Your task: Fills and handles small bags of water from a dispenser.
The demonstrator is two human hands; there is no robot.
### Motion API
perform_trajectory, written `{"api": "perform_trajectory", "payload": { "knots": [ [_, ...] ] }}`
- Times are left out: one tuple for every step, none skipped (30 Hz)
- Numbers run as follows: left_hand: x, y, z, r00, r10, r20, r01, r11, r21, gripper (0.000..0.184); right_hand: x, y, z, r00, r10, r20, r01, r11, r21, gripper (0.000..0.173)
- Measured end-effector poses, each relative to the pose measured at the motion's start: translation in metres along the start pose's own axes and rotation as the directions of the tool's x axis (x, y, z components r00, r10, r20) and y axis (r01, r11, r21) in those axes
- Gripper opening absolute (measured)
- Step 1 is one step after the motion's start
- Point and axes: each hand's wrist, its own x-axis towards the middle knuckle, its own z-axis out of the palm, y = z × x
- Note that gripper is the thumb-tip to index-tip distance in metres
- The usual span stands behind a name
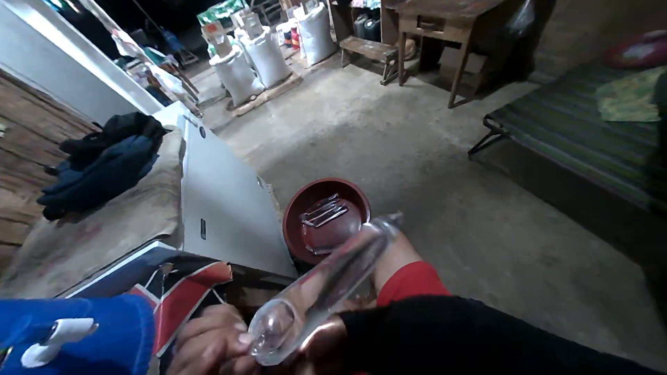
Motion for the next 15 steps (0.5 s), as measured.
{"api": "perform_trajectory", "payload": {
  "knots": [
    [-0.001, 0.000, -0.001, 0.999, -0.042, -0.030, 0.043, 0.998, 0.034, 0.019, 0.014, 0.005, -0.015, 0.985, -0.165, 0.060, 0.168, 0.984, -0.065, 0.029],
    [-0.002, -0.002, 0.000, 0.994, -0.093, -0.054, 0.095, 0.994, 0.047, 0.023, 0.027, 0.003, -0.027, 0.962, -0.254, 0.095, 0.267, 0.952, -0.152, 0.031],
    [-0.005, -0.004, 0.003, 0.987, -0.138, -0.082, 0.141, 0.990, 0.026, 0.027, 0.037, -0.009, -0.035, 0.975, -0.199, 0.101, 0.218, 0.949, -0.229, 0.024],
    [-0.007, -0.006, 0.007, 0.980, -0.175, -0.098, 0.176, 0.984, 0.002, 0.030, 0.043, -0.017, -0.044, 0.981, -0.170, 0.095, 0.190, 0.942, -0.275, 0.018],
    [-0.008, -0.005, 0.012, 0.974, -0.205, -0.101, 0.205, 0.979, -0.007, 0.030, 0.046, -0.023, -0.055, 0.981, -0.158, 0.115, 0.186, 0.935, -0.301, 0.018],
    [-0.010, -0.004, 0.017, 0.967, -0.233, -0.108, 0.233, 0.972, -0.010, 0.029, 0.045, -0.028, -0.062, 0.977, -0.164, 0.133, 0.200, 0.920, -0.337, 0.018],
    [-0.013, -0.001, 0.022, 0.960, -0.258, -0.111, 0.259, 0.966, -0.006, 0.027, 0.041, -0.035, -0.066, 0.972, -0.179, 0.150, 0.225, 0.893, -0.389, 0.018],
    [-0.016, 0.001, 0.026, 0.954, -0.280, -0.110, 0.282, 0.959, 0.003, 0.025, 0.037, -0.039, -0.069, 0.963, -0.205, 0.173, 0.261, 0.865, -0.428, 0.018],
    [-0.020, 0.004, 0.029, 0.949, -0.296, -0.112, 0.299, 0.954, 0.011, 0.023, 0.033, -0.042, -0.070, 0.953, -0.233, 0.193, 0.297, 0.839, -0.456, 0.018],
    [-0.023, 0.008, 0.031, 0.943, -0.313, -0.111, 0.316, 0.949, 0.014, 0.022, 0.029, -0.043, -0.070, 0.942, -0.258, 0.213, 0.331, 0.815, -0.477, 0.018],
    [-0.026, 0.012, 0.033, 0.937, -0.333, -0.108, 0.336, 0.942, 0.013, 0.021, 0.025, -0.043, -0.069, 0.930, -0.282, 0.234, 0.364, 0.793, -0.489, 0.017],
    [-0.028, 0.017, 0.035, 0.929, -0.354, -0.106, 0.357, 0.934, 0.008, 0.020, 0.020, -0.042, -0.068, 0.917, -0.303, 0.258, 0.395, 0.773, -0.497, 0.016],
    [-0.031, 0.023, 0.037, 0.921, -0.374, -0.104, 0.377, 0.926, 0.002, 0.019, 0.016, -0.041, -0.067, 0.904, -0.319, 0.285, 0.423, 0.756, -0.499, 0.015],
    [-0.034, 0.029, 0.039, 0.913, -0.394, -0.101, 0.396, 0.918, -0.002, 0.019, 0.012, -0.040, -0.066, 0.891, -0.331, 0.310, 0.449, 0.741, -0.500, 0.013],
    [-0.039, 0.033, 0.039, 0.906, -0.410, -0.101, 0.413, 0.911, 0.006, 0.019, 0.008, -0.038, -0.066, 0.879, -0.341, 0.334, 0.472, 0.722, -0.507, 0.011]
  ]
}}
